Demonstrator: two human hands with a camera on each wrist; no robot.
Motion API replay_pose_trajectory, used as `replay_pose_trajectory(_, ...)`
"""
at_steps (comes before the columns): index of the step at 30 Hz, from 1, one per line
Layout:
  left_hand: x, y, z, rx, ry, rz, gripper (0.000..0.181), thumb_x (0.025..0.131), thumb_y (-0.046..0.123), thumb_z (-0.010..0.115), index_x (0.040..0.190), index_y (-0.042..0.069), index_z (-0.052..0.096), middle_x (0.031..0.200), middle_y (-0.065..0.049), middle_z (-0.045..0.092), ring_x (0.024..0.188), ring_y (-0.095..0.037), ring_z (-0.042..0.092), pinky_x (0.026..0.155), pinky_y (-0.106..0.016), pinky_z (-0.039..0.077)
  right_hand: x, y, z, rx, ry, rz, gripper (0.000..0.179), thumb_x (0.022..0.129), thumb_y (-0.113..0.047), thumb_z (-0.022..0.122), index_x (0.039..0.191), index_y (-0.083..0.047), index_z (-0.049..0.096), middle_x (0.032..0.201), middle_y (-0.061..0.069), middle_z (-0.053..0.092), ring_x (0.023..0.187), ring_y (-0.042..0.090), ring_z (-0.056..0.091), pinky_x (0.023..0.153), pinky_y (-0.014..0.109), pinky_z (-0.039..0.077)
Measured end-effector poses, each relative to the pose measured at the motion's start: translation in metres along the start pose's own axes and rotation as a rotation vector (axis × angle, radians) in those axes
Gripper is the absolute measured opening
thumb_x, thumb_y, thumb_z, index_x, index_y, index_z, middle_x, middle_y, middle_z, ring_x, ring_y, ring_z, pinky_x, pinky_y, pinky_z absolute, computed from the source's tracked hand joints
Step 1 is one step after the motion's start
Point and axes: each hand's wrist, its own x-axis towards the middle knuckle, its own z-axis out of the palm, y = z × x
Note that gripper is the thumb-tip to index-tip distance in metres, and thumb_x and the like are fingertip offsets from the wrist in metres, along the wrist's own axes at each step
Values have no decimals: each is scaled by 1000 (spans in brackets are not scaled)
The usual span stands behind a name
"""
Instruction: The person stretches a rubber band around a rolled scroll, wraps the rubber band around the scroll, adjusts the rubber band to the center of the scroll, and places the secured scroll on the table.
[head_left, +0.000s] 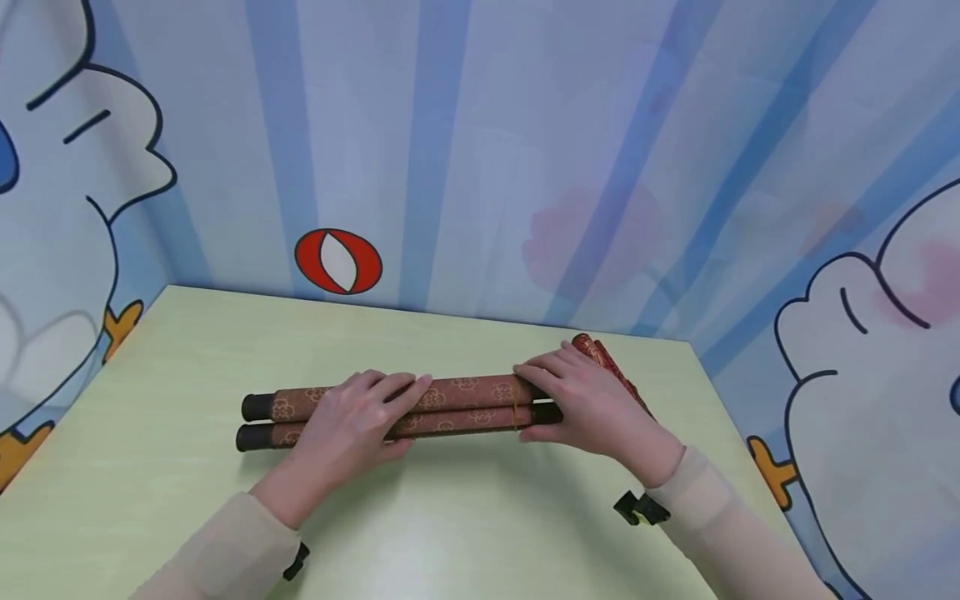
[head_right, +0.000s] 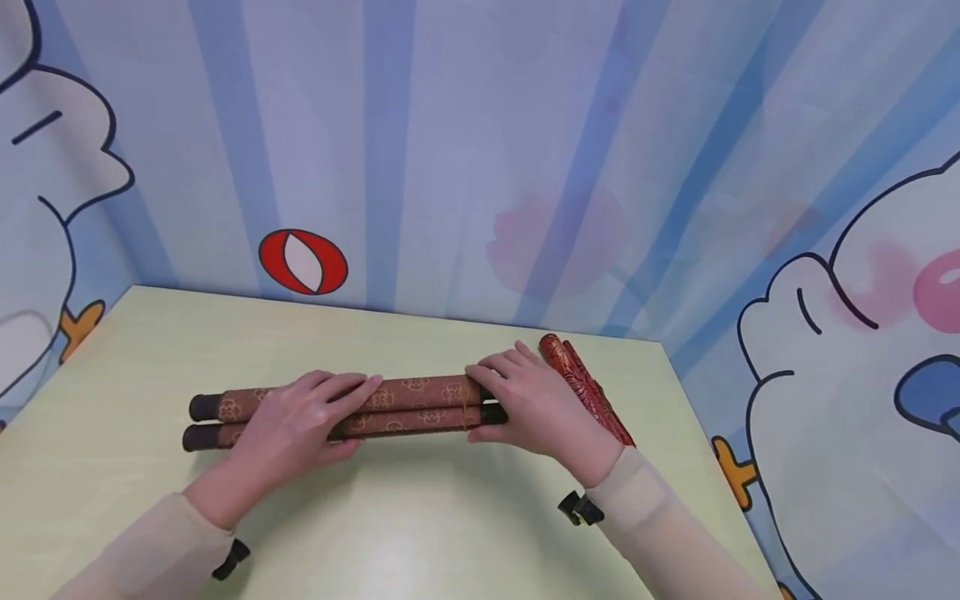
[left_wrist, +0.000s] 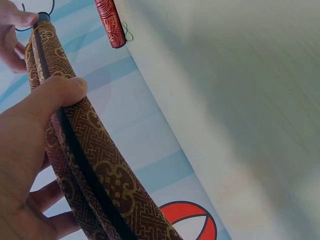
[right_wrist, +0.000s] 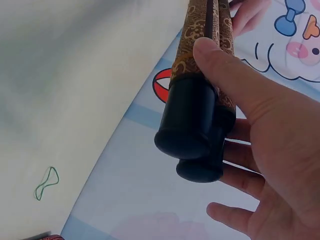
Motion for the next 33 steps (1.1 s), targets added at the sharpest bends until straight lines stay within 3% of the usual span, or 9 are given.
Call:
replay_pose_trajectory(9,4,-3,0,-3,-17,4,82,74,39,99,144,12,68,127,-11,73,102,-33,72,80,-45,65,2,-4,9,-78,30,1,81,78,-52,94,138,-6,68,126,8,72,121,29,67,123,56,39)
replay_pose_trajectory(21,14,-6,0,17,-20,24,80,74,38,99,143,12,69,126,-9,73,103,-32,72,81,-45,65,6,-9,19,-91,77,29,79,79,-48,96,135,-2,66,125,9,71,120,30,66,124,54,39)
replay_pose_trajectory(33,21,-5,-1,48,19,42,82,70,36,102,142,13,69,128,-8,72,107,-33,71,94,-56,61,9,-10,27,-119,161,-5,80,78,-46,97,136,2,68,125,13,72,119,30,67,122,50,42)
